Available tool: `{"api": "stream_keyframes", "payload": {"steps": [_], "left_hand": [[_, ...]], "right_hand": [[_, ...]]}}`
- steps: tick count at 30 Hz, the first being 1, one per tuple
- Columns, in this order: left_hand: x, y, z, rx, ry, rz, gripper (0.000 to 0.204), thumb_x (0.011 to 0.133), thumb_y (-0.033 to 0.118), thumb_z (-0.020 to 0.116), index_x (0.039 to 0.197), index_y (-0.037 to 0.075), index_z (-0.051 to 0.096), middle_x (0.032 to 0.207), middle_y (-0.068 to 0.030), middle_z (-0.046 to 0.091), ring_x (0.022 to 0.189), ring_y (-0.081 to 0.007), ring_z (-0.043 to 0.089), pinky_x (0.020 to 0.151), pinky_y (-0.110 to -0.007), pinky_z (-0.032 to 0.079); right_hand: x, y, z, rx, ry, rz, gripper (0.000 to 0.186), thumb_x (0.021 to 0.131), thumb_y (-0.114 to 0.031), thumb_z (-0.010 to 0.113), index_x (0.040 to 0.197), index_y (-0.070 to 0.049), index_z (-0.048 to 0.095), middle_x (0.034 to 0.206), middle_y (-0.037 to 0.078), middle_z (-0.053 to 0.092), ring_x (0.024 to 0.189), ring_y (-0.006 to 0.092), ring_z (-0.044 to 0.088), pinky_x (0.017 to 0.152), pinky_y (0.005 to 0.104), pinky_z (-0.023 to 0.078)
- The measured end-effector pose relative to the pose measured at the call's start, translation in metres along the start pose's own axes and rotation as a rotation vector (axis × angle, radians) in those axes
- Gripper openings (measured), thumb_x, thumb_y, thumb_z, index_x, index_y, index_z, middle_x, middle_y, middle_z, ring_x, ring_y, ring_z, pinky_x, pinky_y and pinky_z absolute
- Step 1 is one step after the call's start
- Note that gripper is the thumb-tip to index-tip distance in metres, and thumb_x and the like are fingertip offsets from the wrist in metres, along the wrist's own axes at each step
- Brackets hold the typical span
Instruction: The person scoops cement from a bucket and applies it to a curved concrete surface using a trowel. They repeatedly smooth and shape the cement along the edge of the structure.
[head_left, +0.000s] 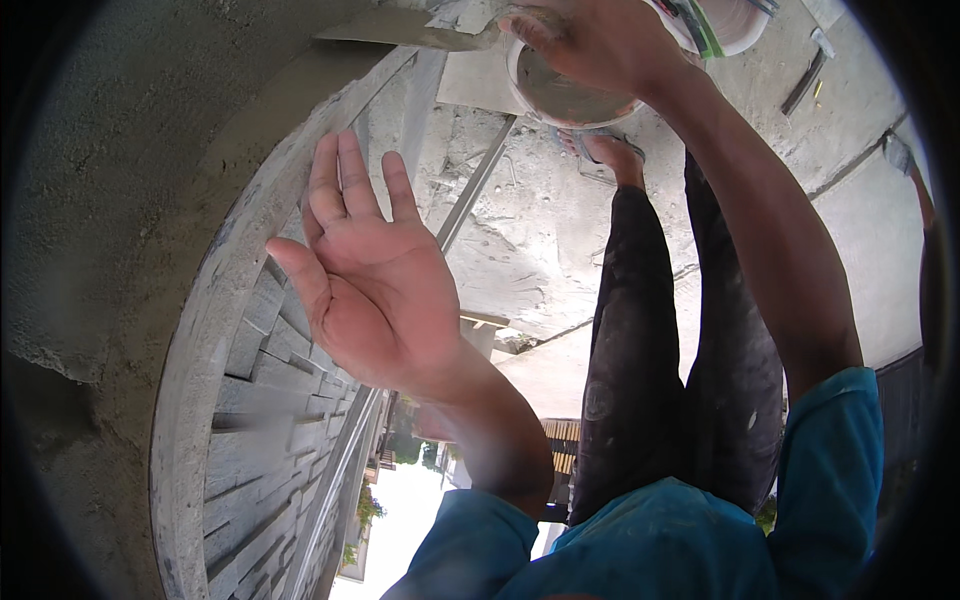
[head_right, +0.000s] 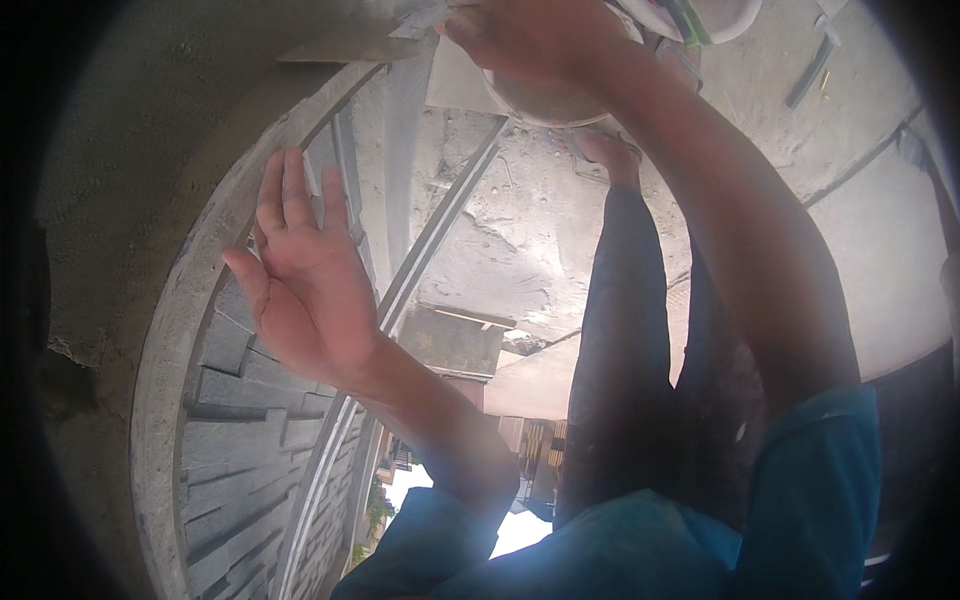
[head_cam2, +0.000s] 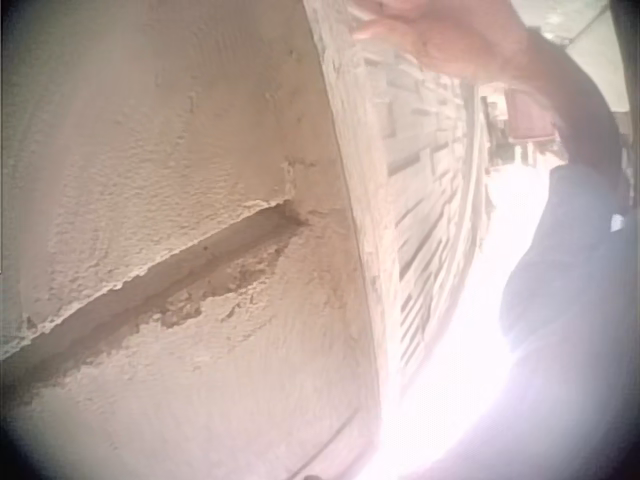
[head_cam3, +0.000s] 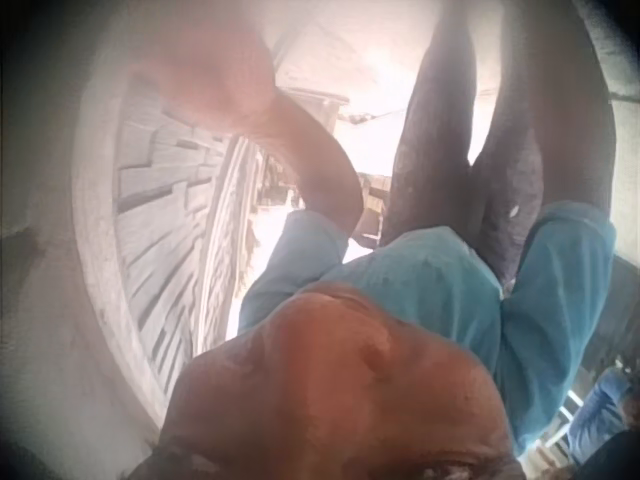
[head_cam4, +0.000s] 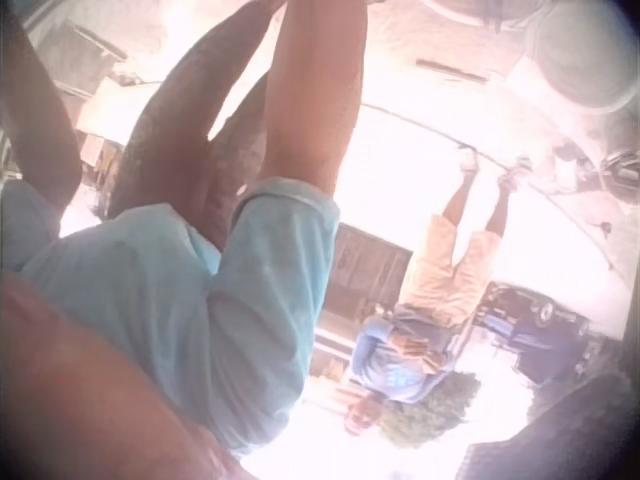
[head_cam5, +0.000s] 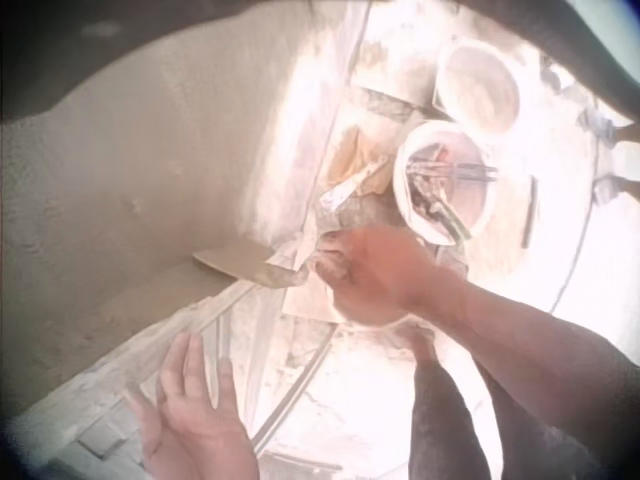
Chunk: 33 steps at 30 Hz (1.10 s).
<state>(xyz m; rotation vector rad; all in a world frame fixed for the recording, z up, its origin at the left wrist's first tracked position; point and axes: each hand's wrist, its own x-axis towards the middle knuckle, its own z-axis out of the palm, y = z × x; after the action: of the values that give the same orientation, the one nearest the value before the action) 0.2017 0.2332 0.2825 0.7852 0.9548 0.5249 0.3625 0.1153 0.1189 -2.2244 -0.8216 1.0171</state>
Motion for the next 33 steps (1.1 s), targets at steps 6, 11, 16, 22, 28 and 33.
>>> {"api": "stream_keyframes", "payload": {"steps": [6,11,16,22,28,33], "left_hand": [[-0.002,0.001,-0.004,-0.024,-0.015,0.002,0.080,0.111,0.040,0.041,0.156,-0.015,0.003,0.169,-0.0275,-0.011,0.157,-0.0319,-0.021,0.127,-0.054,-0.007],[-0.001,-0.001,-0.004,-0.037,-0.023,0.005,0.080,0.111,0.040,0.042,0.156,-0.015,0.005,0.169,-0.0273,-0.010,0.157,-0.0319,-0.020,0.127,-0.054,-0.007],[-0.003,0.000,-0.003,-0.079,0.031,0.010,0.080,0.111,0.040,0.042,0.156,-0.014,0.003,0.169,-0.0276,-0.010,0.157,-0.0318,-0.021,0.127,-0.054,-0.007],[-0.002,-0.001,-0.003,-0.015,0.000,0.000,0.081,0.111,0.039,0.041,0.156,-0.013,-0.003,0.169,-0.0278,-0.014,0.157,-0.0313,-0.022,0.127,-0.055,-0.007],[0.000,0.001,-0.006,-0.003,-0.024,-0.012,0.082,0.111,0.037,0.041,0.155,-0.014,-0.006,0.168,-0.0281,-0.015,0.157,-0.0324,-0.022,0.127,-0.056,-0.006],[0.001,0.003,-0.008,-0.029,-0.037,-0.010,0.082,0.112,0.036,0.041,0.155,-0.015,-0.006,0.169,-0.0269,-0.016,0.157,-0.0324,-0.022,0.127,-0.056,-0.006]], "right_hand": [[-0.005,-0.031,-0.030,-0.002,-0.285,0.058,0.047,0.100,-0.042,0.050,0.125,-0.008,0.070,0.099,0.023,0.074,0.093,0.0427,0.070,0.088,0.0499,0.056],[-0.010,-0.054,-0.053,-0.015,-0.398,0.113,0.048,0.099,-0.041,0.050,0.127,-0.007,0.070,0.093,0.024,0.073,0.088,0.0409,0.071,0.084,0.0492,0.057],[-0.023,-0.049,-0.052,0.094,-0.262,-0.015,0.046,0.099,-0.039,0.052,0.125,-0.006,0.070,0.093,0.025,0.073,0.088,0.0410,0.072,0.083,0.0484,0.057],[0.015,0.028,0.007,0.010,-0.044,-0.076,0.045,0.098,-0.039,0.052,0.116,-0.003,0.073,0.097,0.027,0.073,0.092,0.0442,0.070,0.085,0.0502,0.056],[0.048,0.034,0.026,-0.127,-0.168,0.074,0.049,0.097,-0.046,0.052,0.112,-0.004,0.073,0.102,0.028,0.072,0.098,0.0459,0.069,0.089,0.0512,0.055],[0.053,0.042,0.033,-0.114,-0.166,0.069,0.052,0.095,-0.048,0.053,0.112,-0.003,0.072,0.106,0.028,0.072,0.101,0.0481,0.068,0.092,0.0511,0.055]]}}
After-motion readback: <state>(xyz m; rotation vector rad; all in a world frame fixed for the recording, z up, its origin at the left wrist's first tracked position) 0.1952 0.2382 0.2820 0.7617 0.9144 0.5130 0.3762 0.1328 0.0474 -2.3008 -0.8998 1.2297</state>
